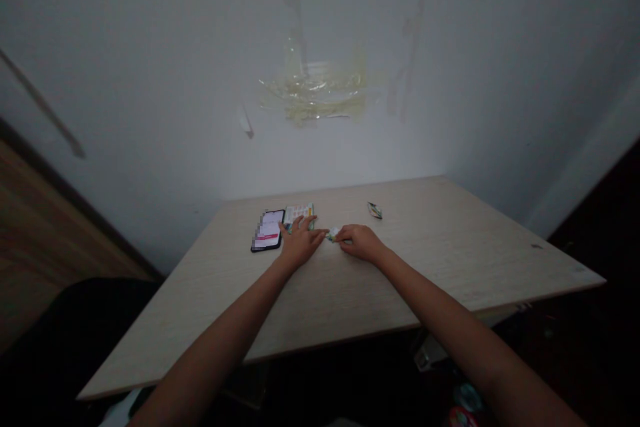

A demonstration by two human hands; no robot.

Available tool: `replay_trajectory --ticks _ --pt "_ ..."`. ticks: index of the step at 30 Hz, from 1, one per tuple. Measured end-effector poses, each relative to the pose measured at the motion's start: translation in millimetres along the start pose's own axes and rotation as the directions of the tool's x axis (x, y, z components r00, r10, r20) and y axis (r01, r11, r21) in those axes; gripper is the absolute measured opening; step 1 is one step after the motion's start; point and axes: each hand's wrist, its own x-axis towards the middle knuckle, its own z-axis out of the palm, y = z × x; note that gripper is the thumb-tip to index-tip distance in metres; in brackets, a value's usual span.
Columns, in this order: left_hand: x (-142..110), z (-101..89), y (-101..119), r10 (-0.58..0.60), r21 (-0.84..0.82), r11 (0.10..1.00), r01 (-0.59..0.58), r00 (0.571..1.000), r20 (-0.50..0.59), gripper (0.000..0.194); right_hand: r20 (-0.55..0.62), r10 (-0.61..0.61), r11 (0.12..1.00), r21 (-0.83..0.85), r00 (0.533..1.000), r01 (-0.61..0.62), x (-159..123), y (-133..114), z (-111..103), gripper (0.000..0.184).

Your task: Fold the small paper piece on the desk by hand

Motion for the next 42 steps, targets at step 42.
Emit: replay_trajectory --ticks 42 --pt "7.1 3.9 3.1 -0.019 0.064 0.998 0.009 0.988 0.153 0.051 -0.101 0.078 0.997 -0.008 0.992 -0.08 3.0 9.9 1.8 0.02"
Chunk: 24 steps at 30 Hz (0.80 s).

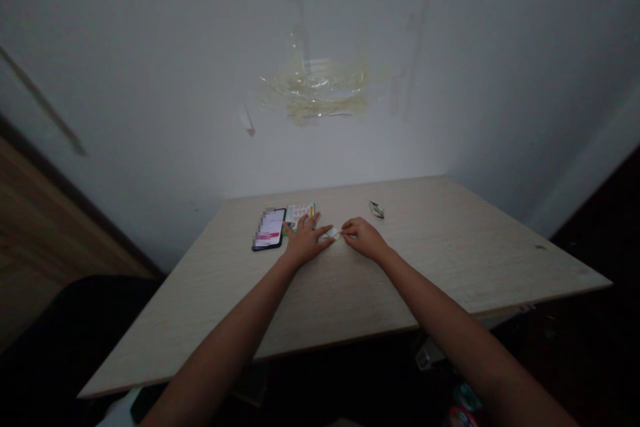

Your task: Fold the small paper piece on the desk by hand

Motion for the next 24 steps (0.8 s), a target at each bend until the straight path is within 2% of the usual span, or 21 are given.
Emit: replay_trajectory --ticks 10,24 --pt "1.0 -4.5 1.4 -0.017 -0.023 1.0 0.018 0.999 0.052 0.052 0.063 -0.017 0.98 -0.195 0.998 0.029 2.6 -2.1 1.9 0.025" --pt "0.9 -2.7 -2.6 0.006 -0.017 1.0 -0.006 1.0 0.009 0.054 0.097 -0.011 0.964 -0.264 0.995 0.037 7.9 -5.8 8.4 0.033"
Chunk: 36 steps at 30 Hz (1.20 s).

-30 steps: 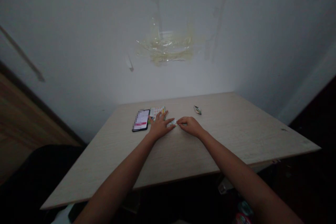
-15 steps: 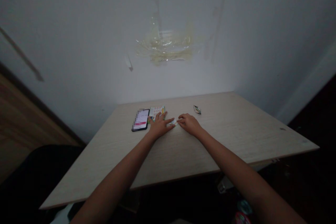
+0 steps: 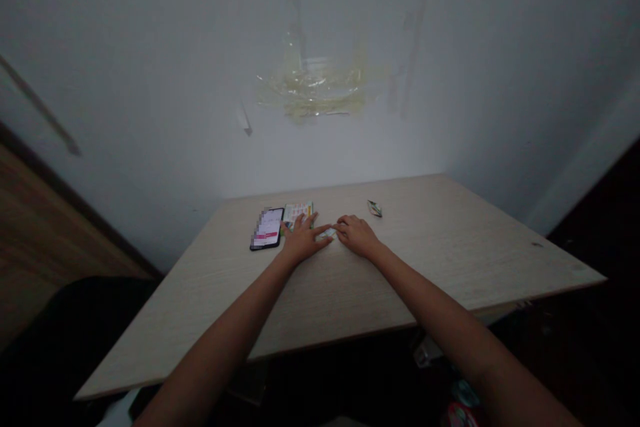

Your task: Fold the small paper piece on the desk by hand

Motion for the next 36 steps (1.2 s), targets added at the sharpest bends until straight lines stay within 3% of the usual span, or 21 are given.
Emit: replay_trajectory --ticks 6,18,26,36 --pt "-1.8 -3.6 0.4 0.076 0.069 0.995 -0.07 0.993 -0.094 0.053 -0.034 -0.005 0.998 0.063 0.999 0.007 -3.1 1.2 -4.6 0.024" --pt "-3.7 -3.7 1.5 0.066 0.068 0.996 -0.06 0.994 -0.087 0.053 -0.058 -0.047 0.991 0.124 0.997 0.054 -10.1 6.8 -15.5 0.016" --pt "-5.3 4.5 -1.3 0.029 0.036 0.999 -0.027 0.998 -0.062 0.051 -0.036 -0.133 0.99 0.045 0.99 0.135 -7.3 2.4 -15.9 0.02" --pt "-5.3 2.2 1.7 0.061 0.04 0.998 -0.058 0.995 -0.079 0.049 -0.051 -0.099 0.991 0.085 0.994 0.103 -6.8 1.9 -12.3 0.022"
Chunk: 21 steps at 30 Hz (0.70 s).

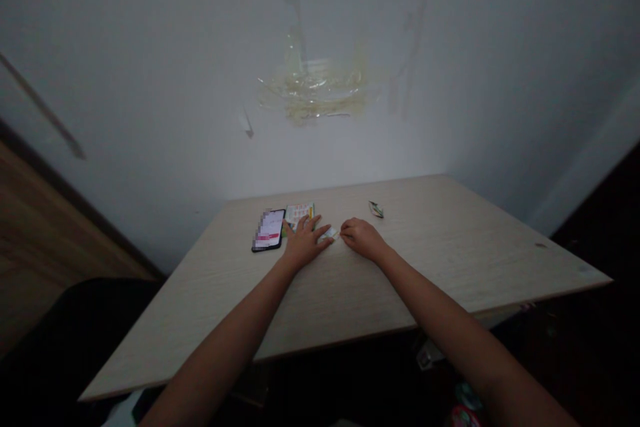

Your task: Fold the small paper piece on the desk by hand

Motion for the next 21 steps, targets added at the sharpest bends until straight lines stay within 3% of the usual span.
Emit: replay_trajectory --ticks 11,21 --pt "0.8 -2.1 0.3 0.029 -0.027 0.999 -0.03 0.998 -0.052 0.041 -0.008 -0.087 0.994 0.062 0.996 0.087 5.3 0.7 6.5 0.02" --pt "-1.2 -7.2 -2.2 0.045 -0.15 0.988 -0.048 0.999 -0.025 0.033 0.007 -0.039 0.998 0.052 0.999 0.039 6.4 -0.1 2.8 0.017"
